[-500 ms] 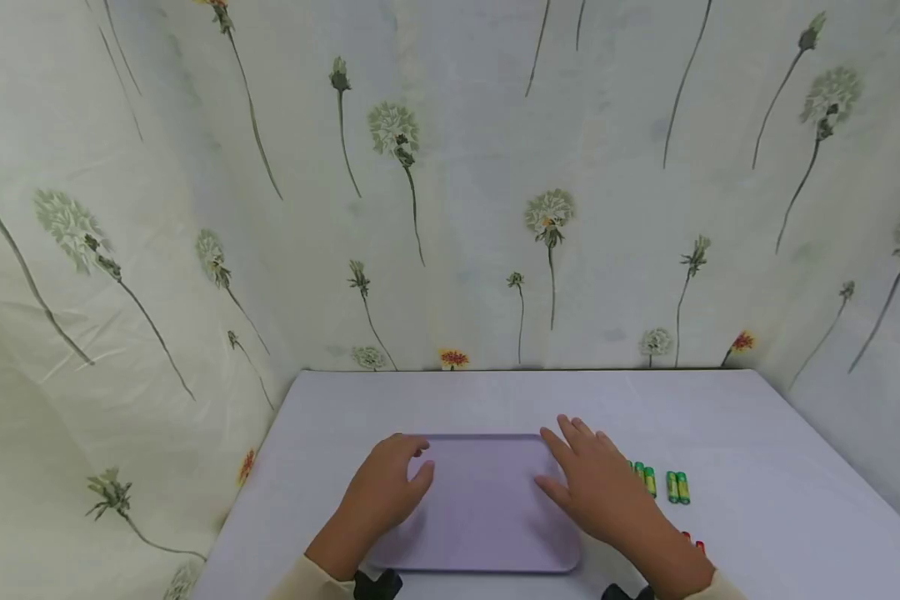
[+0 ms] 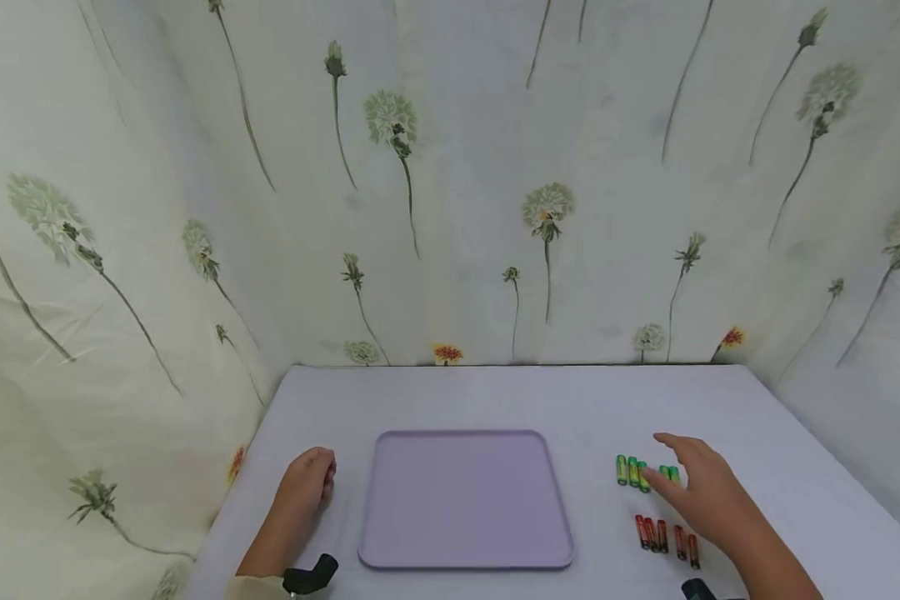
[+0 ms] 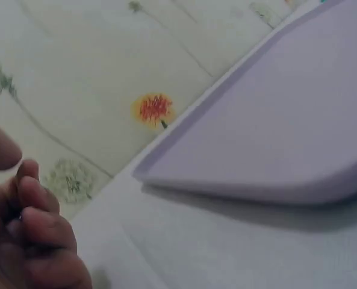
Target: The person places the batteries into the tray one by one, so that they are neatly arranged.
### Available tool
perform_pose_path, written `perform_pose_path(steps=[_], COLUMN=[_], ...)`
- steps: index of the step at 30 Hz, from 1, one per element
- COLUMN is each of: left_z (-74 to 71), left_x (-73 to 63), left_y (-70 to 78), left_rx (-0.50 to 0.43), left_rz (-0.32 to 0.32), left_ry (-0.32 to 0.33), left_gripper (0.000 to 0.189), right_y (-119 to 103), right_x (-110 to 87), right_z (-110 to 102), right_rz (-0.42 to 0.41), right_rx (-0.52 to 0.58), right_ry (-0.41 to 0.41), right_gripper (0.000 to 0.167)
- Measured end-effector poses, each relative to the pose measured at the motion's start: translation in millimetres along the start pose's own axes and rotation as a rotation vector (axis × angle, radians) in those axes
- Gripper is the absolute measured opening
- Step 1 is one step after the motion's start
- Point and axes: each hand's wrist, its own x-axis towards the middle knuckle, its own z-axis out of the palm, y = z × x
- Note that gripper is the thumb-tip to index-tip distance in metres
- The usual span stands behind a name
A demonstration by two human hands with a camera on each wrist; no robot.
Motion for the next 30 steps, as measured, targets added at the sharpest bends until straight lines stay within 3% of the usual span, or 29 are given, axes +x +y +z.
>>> perform_pose_path(steps=[3,5,7,10,12,15,19,24,30], left_z=[-4.0,-1.3,3.8,12.3,16.3,17.2,12.4,14.4,20.8], left_x=[6.0,7.9,7.4,3.4,1.1,-1.7,-5.3,-6.4,-6.9], left_y=[-1.9,-3.9,-7.5,-13.8,-17.0,-18.5,-16.7,-16.8,-22.9], left_rx=[-0.064,-0.038,0.085,0.348,0.487,0.56,0.616,0.678,0.666], left_rz=[-0.02,0.003,0.049,0.112,0.149,0.176,0.211,0.259,0.257], left_ry=[-0.032,-0.05,-0.051,-0.024,-0.008,-0.016,-0.03,-0.067,-0.062], left_gripper=[0.03,0.029,0.025,0.02,0.018,0.017,0.012,0.013,0.015], right_y=[33.5,53.0,69.4,85.1,89.5,90.3,87.0,80.5,80.1], right_x=[3.9,2.3,-1.5,-5.3,-5.6,-3.1,-2.3,-4.2,-1.9], right_z=[2.1,4.4,7.2,10.5,12.2,15.9,22.8,27.0,29.7], right_rz=[0.083,0.159,0.227,0.272,0.268,0.238,0.186,0.134,0.108], right_rx=[0.064,0.105,0.132,0.159,0.166,0.179,0.169,0.071,-0.004], right_ry=[-0.062,-0.116,-0.16,-0.204,-0.207,-0.218,-0.241,-0.21,-0.154], right_gripper=[0.099,0.109,0.118,0.124,0.125,0.125,0.119,0.106,0.101])
